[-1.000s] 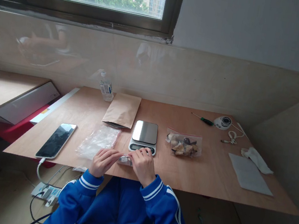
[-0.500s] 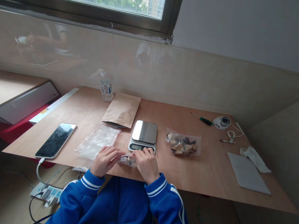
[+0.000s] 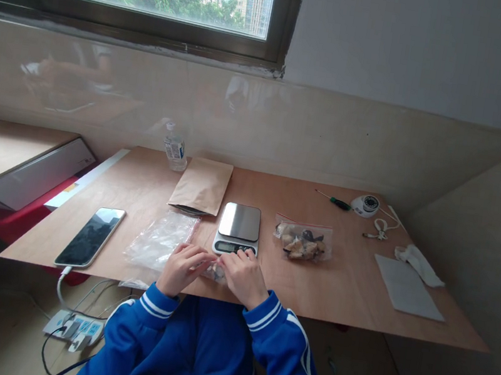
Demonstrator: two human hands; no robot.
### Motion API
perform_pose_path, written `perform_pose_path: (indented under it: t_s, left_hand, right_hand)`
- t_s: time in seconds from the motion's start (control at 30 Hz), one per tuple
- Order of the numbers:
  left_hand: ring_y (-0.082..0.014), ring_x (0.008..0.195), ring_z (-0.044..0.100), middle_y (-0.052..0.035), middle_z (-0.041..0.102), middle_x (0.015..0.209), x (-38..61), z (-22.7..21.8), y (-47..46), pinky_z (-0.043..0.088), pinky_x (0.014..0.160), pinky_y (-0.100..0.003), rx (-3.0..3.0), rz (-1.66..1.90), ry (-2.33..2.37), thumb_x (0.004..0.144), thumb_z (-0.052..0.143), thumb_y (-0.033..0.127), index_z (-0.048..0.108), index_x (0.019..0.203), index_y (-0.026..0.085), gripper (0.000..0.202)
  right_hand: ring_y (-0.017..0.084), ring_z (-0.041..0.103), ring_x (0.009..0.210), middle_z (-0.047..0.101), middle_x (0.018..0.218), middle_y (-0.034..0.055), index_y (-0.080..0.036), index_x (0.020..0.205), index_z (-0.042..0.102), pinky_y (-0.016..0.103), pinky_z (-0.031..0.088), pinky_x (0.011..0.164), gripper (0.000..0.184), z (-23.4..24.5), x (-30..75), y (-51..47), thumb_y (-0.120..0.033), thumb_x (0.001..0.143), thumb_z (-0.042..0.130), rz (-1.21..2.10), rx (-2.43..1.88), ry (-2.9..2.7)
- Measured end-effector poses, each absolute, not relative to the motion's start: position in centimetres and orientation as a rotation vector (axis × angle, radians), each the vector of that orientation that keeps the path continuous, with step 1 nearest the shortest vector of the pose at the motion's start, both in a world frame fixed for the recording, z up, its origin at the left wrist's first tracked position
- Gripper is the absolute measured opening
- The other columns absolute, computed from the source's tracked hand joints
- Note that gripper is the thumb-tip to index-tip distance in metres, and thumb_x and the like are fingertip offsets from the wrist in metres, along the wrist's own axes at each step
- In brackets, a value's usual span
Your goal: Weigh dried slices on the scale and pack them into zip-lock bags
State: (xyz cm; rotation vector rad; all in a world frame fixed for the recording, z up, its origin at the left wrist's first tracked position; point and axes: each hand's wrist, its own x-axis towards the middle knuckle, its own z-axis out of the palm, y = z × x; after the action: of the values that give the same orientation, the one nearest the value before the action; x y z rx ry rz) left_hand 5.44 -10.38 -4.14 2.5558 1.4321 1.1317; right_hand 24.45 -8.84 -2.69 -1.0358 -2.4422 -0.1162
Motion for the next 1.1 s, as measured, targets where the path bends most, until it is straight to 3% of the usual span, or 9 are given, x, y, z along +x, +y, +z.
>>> perform_pose_path:
  t_s: [0.1,0.3,0.47,0.9,1.1]
  left_hand:
    - [-0.0099,0.071,0.058,0.0030,0.066,0.077,5.2,-4.3,-10.4,0.038,0.072,-0.027,2.523,1.171,1.433,0.088,0.052,0.024,0.065,0.090,0.025,0.013]
    - [-0.0102,0.076,0.059,0.0016,0.067,0.082,5.5,-3.8,-10.2,0.039,0.072,-0.027,2.545,1.163,1.393,0.087,0.053,0.025,0.065,0.091,0.024,0.013]
    - [-0.0106,0.074,0.059,0.0013,0.067,0.078,5.8,-3.5,-10.3,0.040,0.071,-0.027,2.548,1.129,1.399,0.088,0.051,0.026,0.067,0.088,0.024,0.016]
    - [-0.0152,0.080,0.060,0.0003,0.068,0.081,4.3,-3.5,-9.8,0.040,0.076,-0.031,2.083,1.137,1.458,0.085,0.055,0.034,0.067,0.080,0.023,0.017]
    - [-0.0188,0.096,0.057,-0.0014,0.065,0.099,6.3,-1.5,-10.3,0.032,0.087,-0.038,2.359,0.997,1.662,0.086,0.054,0.033,0.062,0.106,0.028,0.022]
  right_hand:
    - [0.016,0.051,0.070,0.062,0.072,0.0018,-0.018,0.082,0.058,0.031,0.031,0.073,0.019,-2.7,25.3,-9.0,-0.024,0.093,0.045,-0.094,-1.060,-2.421]
    - [0.015,0.048,0.067,0.057,0.066,0.0016,-0.016,0.073,0.055,0.030,0.033,0.070,0.024,-3.2,25.6,-9.0,-0.012,0.092,0.042,-0.107,-1.018,-2.393]
    - [0.015,0.049,0.064,0.058,0.063,0.0016,-0.017,0.070,0.056,0.030,0.034,0.067,0.028,-2.6,25.6,-8.8,-0.014,0.093,0.040,-0.096,-0.969,-2.383]
    - [0.020,0.063,0.077,0.069,0.077,0.0044,-0.020,0.076,0.067,0.034,0.051,0.071,0.016,-4.7,27.8,-9.1,-0.034,0.082,0.062,0.606,-1.169,-1.643]
    - [0.021,0.066,0.079,0.071,0.080,0.0068,-0.017,0.080,0.070,0.035,0.054,0.075,0.023,-6.7,27.1,-9.5,-0.039,0.079,0.064,0.785,-1.285,-1.336]
